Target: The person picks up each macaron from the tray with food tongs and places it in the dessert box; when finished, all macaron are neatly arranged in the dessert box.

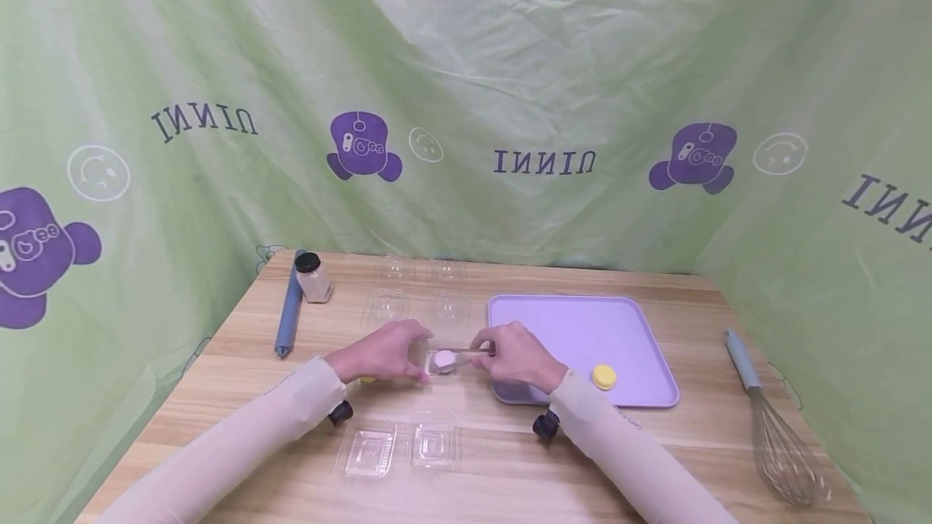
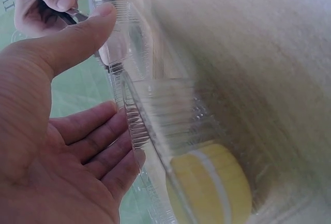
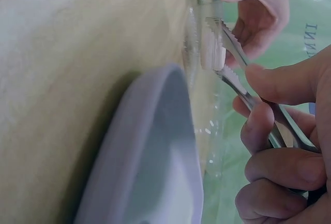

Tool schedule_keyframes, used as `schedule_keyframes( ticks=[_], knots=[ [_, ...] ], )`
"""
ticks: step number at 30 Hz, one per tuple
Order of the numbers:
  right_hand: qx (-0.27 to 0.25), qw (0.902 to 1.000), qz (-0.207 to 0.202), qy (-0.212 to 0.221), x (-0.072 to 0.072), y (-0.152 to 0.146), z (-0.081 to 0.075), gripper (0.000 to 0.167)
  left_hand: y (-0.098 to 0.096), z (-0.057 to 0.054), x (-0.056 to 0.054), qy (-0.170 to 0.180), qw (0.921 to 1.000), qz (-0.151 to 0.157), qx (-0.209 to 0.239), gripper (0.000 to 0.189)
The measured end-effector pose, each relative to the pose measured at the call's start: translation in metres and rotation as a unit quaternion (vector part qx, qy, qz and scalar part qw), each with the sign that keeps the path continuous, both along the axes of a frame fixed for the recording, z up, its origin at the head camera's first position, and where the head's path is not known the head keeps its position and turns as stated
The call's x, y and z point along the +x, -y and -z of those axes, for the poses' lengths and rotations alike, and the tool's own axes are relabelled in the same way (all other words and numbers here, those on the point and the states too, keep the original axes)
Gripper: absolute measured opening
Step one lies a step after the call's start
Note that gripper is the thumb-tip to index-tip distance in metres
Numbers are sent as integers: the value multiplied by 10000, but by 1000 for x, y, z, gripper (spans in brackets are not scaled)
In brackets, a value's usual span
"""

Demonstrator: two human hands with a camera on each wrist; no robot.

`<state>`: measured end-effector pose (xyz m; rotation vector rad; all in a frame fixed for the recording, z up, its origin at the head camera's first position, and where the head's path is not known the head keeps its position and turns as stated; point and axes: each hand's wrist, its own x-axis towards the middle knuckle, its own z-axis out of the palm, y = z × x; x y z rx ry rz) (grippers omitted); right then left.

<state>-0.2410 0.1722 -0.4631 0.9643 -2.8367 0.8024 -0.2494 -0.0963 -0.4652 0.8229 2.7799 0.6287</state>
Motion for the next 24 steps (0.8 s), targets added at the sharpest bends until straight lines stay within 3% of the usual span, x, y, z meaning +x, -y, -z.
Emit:
schedule_keyframes(
  ticks=[13,24],
  knots=[
    [261,9996,-84,-99,-3,5,2,16,1,-1,0,64,10000,17,36,83],
    [239,9997,-17,-98,-2,-1,-13,20,-1,0,0,122,9999,1,2,84]
  ],
)
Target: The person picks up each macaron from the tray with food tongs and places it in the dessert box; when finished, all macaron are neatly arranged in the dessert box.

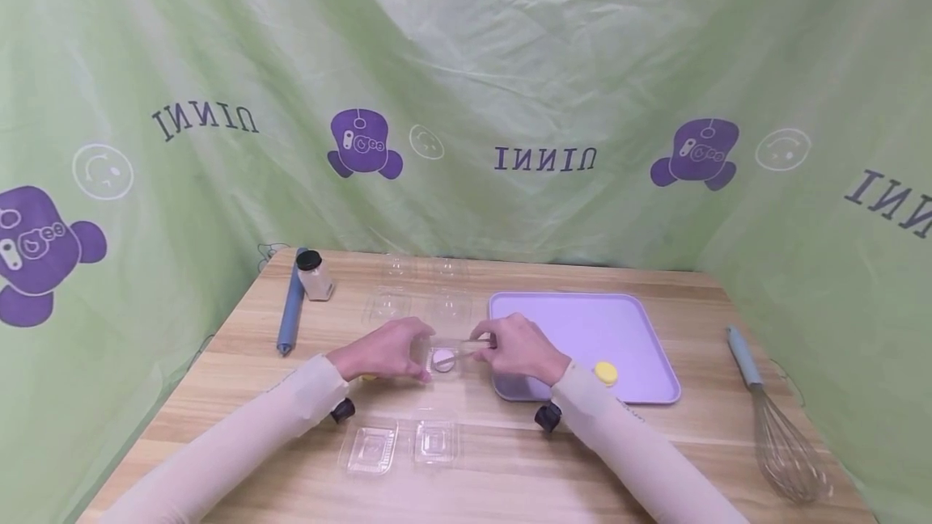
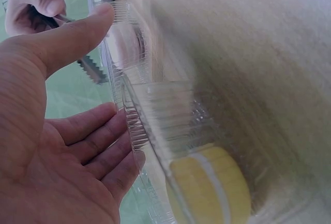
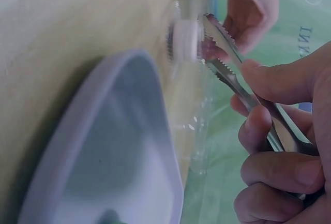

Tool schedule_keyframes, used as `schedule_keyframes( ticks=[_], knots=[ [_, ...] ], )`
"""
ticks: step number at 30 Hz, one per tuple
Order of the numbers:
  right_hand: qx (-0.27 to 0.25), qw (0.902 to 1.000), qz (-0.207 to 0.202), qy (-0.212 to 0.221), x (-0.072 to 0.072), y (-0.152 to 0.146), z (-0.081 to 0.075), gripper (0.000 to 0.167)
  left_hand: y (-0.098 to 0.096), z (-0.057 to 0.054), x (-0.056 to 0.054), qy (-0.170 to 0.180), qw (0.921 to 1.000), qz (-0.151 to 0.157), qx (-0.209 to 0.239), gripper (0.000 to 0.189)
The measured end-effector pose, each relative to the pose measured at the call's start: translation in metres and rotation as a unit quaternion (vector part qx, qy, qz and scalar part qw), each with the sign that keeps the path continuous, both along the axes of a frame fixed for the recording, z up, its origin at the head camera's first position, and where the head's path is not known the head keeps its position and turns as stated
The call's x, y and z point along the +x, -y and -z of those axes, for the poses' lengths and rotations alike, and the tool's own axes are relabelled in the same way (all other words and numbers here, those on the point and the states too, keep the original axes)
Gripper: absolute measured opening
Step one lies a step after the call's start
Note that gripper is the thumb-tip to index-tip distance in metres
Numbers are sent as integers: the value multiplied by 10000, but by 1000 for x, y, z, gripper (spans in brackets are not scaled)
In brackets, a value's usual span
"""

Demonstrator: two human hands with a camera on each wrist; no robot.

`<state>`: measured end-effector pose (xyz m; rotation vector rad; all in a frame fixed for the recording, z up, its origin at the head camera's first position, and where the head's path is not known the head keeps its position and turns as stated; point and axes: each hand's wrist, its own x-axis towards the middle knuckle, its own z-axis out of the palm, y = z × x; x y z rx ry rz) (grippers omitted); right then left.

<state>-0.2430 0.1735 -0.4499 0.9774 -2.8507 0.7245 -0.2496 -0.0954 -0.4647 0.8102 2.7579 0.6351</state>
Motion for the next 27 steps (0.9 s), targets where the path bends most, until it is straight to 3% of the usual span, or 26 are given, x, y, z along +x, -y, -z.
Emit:
schedule_keyframes(
  ticks=[8,16,22,27],
  knots=[
    [-530,9979,352,132,-6,-11,-7,24,4,-1,0,114,9997,-142,176,97],
    [-1175,9886,931,141,-9,-24,-15,28,22,-22,5,-244,9953,-422,833,92],
    [-1439,9810,1302,56,-9,-39,-23,26,45,-40,25,-536,9845,-350,1630,84],
    [-1506,9748,1643,80,-7,-56,-28,25,64,-45,51,-518,9812,-296,1834,83]
  ],
)
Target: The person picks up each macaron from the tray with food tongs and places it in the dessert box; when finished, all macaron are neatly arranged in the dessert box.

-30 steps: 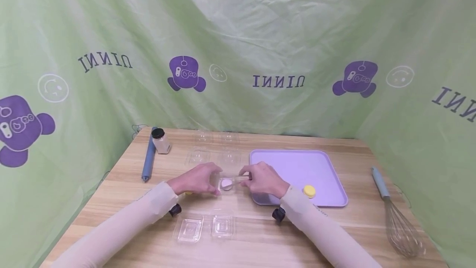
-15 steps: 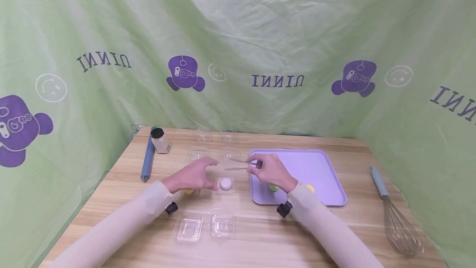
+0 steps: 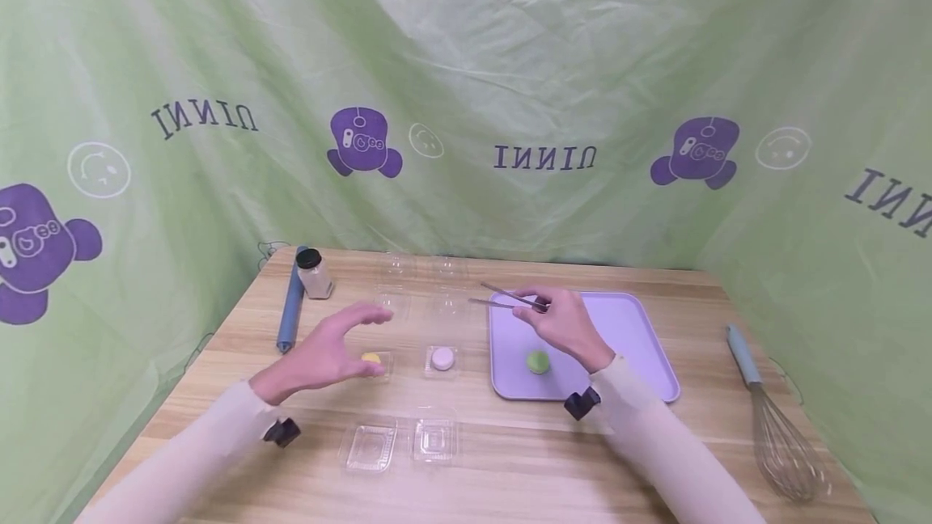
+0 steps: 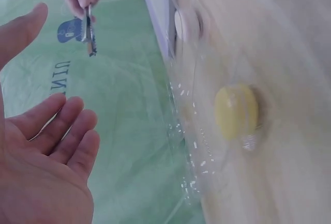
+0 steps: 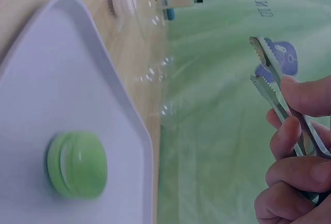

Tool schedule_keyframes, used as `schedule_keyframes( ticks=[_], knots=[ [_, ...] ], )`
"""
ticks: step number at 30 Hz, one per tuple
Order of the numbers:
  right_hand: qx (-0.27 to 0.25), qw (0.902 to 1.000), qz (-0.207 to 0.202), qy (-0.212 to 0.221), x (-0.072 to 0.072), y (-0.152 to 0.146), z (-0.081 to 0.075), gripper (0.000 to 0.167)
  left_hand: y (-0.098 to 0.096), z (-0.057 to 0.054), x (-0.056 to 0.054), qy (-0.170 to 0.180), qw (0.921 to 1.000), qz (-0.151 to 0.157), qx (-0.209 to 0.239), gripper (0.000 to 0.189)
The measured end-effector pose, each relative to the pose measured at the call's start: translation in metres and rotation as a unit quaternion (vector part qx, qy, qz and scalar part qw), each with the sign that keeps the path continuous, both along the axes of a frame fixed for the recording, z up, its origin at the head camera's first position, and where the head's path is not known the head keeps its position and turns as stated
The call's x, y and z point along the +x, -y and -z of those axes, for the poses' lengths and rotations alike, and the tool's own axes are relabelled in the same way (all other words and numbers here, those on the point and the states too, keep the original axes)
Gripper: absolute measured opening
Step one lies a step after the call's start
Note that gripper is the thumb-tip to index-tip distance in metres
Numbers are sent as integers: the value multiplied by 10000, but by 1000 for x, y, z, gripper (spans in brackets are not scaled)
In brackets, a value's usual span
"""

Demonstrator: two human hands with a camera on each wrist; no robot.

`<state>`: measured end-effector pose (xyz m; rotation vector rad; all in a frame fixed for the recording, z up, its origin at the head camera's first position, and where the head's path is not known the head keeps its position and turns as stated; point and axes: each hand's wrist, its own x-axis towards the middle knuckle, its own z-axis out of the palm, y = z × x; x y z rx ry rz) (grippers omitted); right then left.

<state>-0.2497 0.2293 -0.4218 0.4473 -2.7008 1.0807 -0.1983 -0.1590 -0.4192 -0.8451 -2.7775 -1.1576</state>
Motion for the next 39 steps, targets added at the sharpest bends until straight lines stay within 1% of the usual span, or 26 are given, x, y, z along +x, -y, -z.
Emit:
schedule_keyframes(
  ticks=[2,5,9,12,17,20,23,27,31,35,39],
  knots=[
    [25,9999,134,-6,0,-8,-1,24,6,2,12,139,9999,-76,12,82],
    [54,9996,292,-43,1,-20,-1,24,13,9,29,356,9993,-114,31,84],
    [-32,9991,421,-17,4,-35,0,28,20,23,48,277,9995,22,-130,87],
    [-30,9984,566,-33,7,-45,-1,32,24,33,60,254,9991,42,-340,92],
    [144,9966,807,-44,12,-58,2,32,28,46,73,654,9969,-70,-430,102],
    [211,9965,806,-47,15,-64,5,30,28,51,77,891,9949,-46,-477,105],
    [275,9962,814,-109,18,-68,8,29,26,54,80,987,9934,44,-579,106],
    [286,9958,864,10,22,-72,10,30,24,58,82,895,9932,175,-718,105],
    [306,9949,947,144,26,-76,13,32,22,60,81,733,9937,257,-807,99],
    [337,9947,962,94,30,-80,18,29,22,62,79,596,9942,298,-839,90],
    [341,9955,884,16,34,-82,23,27,22,64,76,545,9945,232,-865,85]
  ],
)
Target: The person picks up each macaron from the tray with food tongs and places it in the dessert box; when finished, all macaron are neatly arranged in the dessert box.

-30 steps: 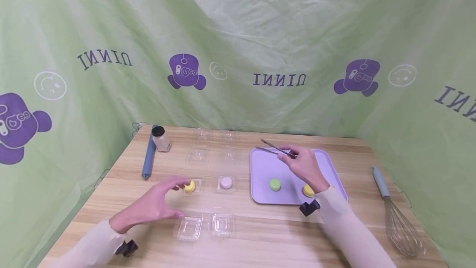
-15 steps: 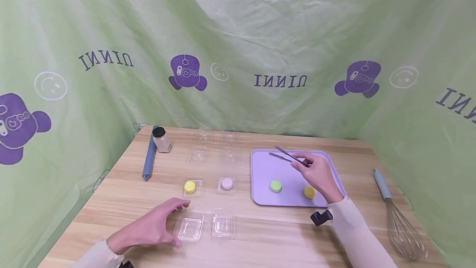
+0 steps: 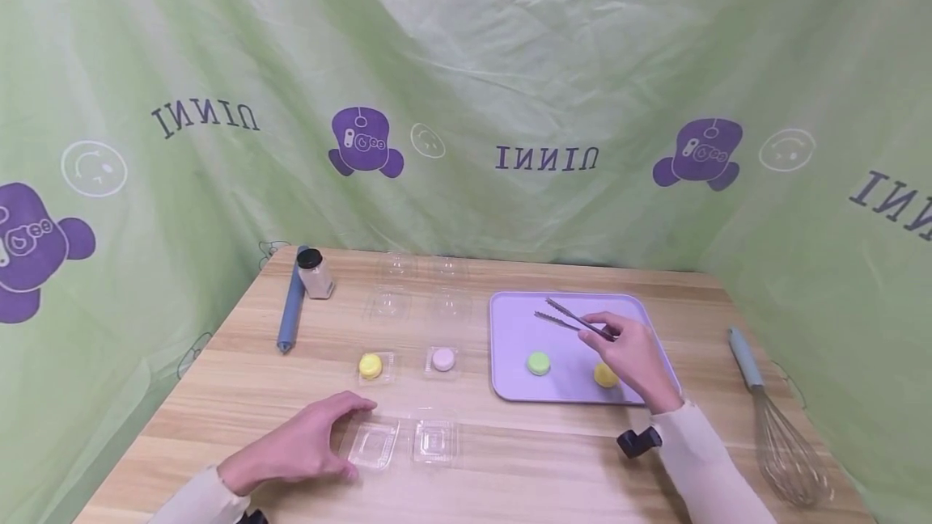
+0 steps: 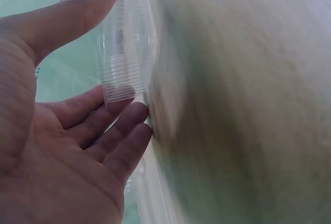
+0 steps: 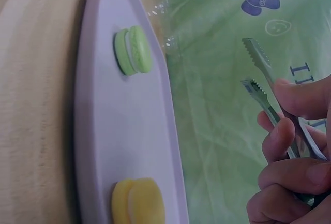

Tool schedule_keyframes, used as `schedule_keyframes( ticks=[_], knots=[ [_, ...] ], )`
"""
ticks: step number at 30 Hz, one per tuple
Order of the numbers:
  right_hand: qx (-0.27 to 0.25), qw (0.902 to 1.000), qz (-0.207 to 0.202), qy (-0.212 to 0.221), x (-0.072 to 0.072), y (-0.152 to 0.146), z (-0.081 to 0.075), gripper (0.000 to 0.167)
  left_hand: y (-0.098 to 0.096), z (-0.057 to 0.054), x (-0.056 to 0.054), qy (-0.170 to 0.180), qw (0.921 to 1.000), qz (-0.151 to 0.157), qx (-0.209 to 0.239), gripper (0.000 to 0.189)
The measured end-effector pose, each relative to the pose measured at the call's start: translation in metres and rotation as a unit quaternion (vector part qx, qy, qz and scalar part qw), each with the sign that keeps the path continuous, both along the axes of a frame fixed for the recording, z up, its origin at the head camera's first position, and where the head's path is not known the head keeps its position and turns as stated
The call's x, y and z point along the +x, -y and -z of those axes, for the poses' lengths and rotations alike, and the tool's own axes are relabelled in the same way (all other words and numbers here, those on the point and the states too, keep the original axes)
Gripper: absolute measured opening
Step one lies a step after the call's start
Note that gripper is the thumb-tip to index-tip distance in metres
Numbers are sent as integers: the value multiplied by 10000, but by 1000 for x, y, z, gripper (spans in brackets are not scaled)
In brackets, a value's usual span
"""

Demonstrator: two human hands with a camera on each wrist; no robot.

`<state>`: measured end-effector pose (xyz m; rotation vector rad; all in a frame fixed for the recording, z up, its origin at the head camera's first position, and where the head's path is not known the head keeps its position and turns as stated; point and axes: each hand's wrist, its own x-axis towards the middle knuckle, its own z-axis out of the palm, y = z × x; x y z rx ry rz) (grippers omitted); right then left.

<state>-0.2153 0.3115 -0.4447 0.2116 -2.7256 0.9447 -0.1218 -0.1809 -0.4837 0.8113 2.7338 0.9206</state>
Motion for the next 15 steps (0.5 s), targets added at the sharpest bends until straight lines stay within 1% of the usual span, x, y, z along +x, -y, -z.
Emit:
schedule_keyframes(
  ticks=[4,11,15],
  knots=[
    [25,9999,-12,120,6,-1,3,27,0,0,-1,50,9999,-122,-17,86],
    [252,9978,71,614,18,-2,8,30,1,-2,-3,141,9994,-315,-3,86],
    [232,9972,4,705,24,0,15,27,2,-1,-5,208,9990,-402,21,88]
  ],
)
